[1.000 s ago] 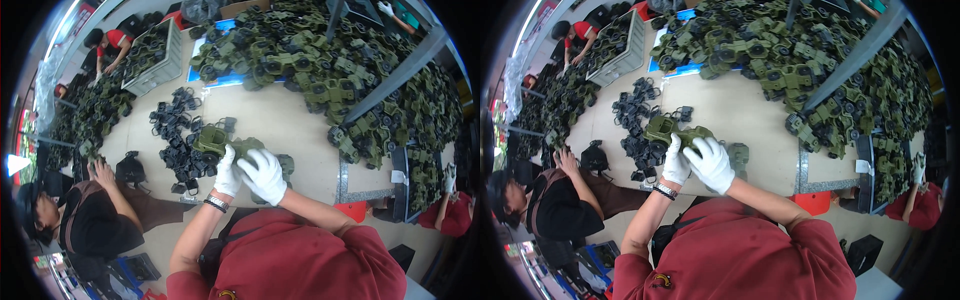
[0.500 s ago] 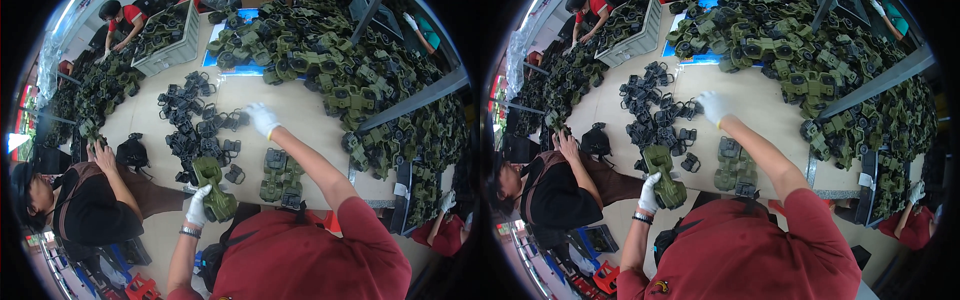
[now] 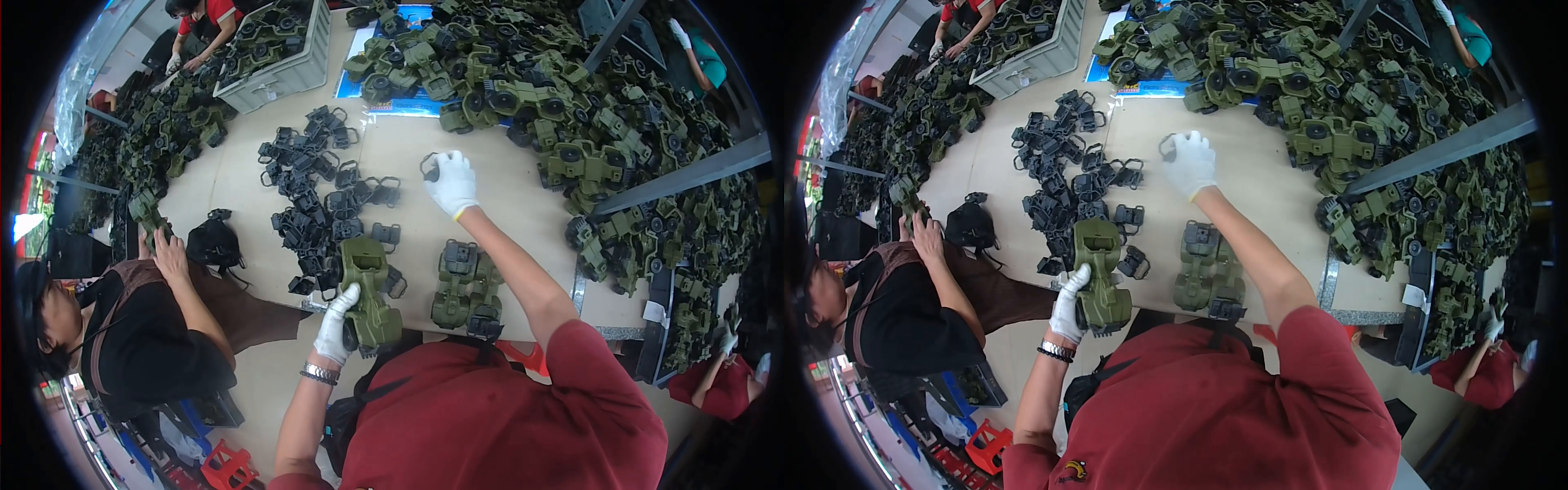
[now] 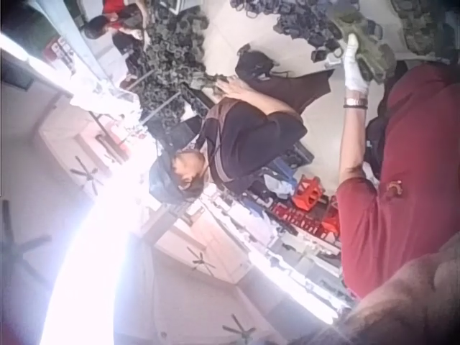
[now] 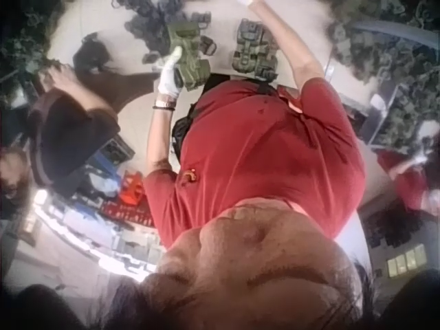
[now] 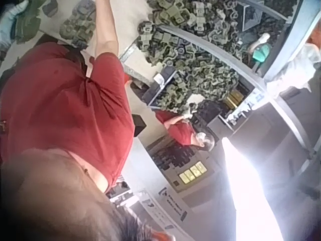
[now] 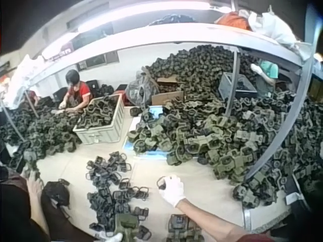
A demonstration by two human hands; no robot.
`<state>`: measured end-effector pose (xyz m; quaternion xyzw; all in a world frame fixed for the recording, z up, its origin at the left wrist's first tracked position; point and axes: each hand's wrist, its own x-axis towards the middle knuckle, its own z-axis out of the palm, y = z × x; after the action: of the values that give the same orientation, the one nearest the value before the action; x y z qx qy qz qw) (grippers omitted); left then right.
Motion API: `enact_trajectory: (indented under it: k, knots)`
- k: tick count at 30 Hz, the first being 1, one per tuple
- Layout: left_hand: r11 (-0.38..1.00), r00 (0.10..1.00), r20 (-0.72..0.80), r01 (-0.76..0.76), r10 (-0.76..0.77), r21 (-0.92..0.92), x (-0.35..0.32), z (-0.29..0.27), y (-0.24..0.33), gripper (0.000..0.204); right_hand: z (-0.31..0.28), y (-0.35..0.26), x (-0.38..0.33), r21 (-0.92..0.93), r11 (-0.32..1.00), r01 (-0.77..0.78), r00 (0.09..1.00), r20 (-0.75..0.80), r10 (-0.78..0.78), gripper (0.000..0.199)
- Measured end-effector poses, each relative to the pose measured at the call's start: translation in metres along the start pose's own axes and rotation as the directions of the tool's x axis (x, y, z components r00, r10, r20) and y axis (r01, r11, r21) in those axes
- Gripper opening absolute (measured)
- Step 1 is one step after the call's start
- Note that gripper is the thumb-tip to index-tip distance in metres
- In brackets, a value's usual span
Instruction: The person empties a crate of black parts onto a workbench, transfers toy car bodies onto the table, and assembles the toy vehicles by fitting the black plastic components into the vehicle bodies by hand.
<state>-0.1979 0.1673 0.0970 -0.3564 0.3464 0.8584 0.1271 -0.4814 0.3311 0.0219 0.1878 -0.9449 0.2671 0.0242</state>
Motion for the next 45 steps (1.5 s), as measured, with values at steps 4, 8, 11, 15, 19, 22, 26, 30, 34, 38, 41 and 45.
enact_trajectory:
  k: [4,8,11,15,19,22,26,30,34,38,41,45]
  knots:
    - [0.994,0.983,0.166,0.058,-0.073,0.092,0.006,0.037,0.015,0.082,-0.095,-0.038,-0.056,0.904,0.192,-0.383,0.874,0.422,-0.242,0.054]
    - [0.936,0.95,0.27,0.055,-0.157,0.348,0.011,0.09,0.016,0.102,-0.119,-0.026,-0.098,0.92,0.297,-0.258,0.844,0.364,-0.394,0.06]
    - [0.938,0.945,0.106,0.285,-0.31,0.199,0.007,0.118,0.002,0.084,-0.117,0.004,-0.123,0.933,0.251,-0.258,0.898,0.328,-0.295,0.051]
    - [0.995,0.983,0.155,0.09,-0.094,0.033,-0.002,0.129,-0.038,0.042,-0.124,0.019,-0.164,0.946,0.142,-0.293,0.955,0.295,0.006,0.041]
    - [0.907,0.946,0.323,-0.171,0.041,0.385,0.002,0.136,-0.056,0.045,-0.129,0.023,-0.185,0.967,0.017,-0.256,0.925,0.239,0.294,0.034]
    - [0.544,0.848,0.502,-0.505,0.169,0.67,0.017,0.128,-0.056,0.047,-0.142,0.02,-0.194,0.97,0.043,-0.238,0.924,0.212,0.32,0.035]
    - [-0.572,0.446,0.832,-0.606,0.33,0.552,0.016,0.142,-0.062,0.048,-0.172,0.019,-0.202,0.972,0.138,-0.193,0.95,0.15,0.275,0.049]
    - [0.772,0.83,0.305,-0.551,0.467,0.317,-0.004,0.179,-0.067,0.046,-0.208,0.03,-0.212,0.88,0.464,-0.101,0.977,0.0,0.212,0.07]
    - [0.881,0.855,0.246,-0.473,0.457,0.007,-0.001,0.189,-0.072,0.043,-0.229,0.033,-0.227,0.751,0.644,0.147,0.987,-0.063,-0.151,0.065]
    - [0.825,0.802,0.282,-0.562,0.526,0.057,-0.01,0.202,-0.078,0.041,-0.231,0.03,-0.234,0.686,0.707,0.173,0.981,-0.056,-0.187,0.062]
    - [0.805,0.796,0.312,-0.578,0.519,0.135,-0.014,0.203,-0.078,0.04,-0.23,0.033,-0.239,0.731,0.66,0.177,0.982,-0.09,-0.164,0.061]
    - [0.798,0.799,0.331,-0.575,0.502,0.181,-0.02,0.207,-0.079,0.04,-0.233,0.037,-0.242,0.734,0.644,0.213,0.977,-0.149,-0.154,0.061]
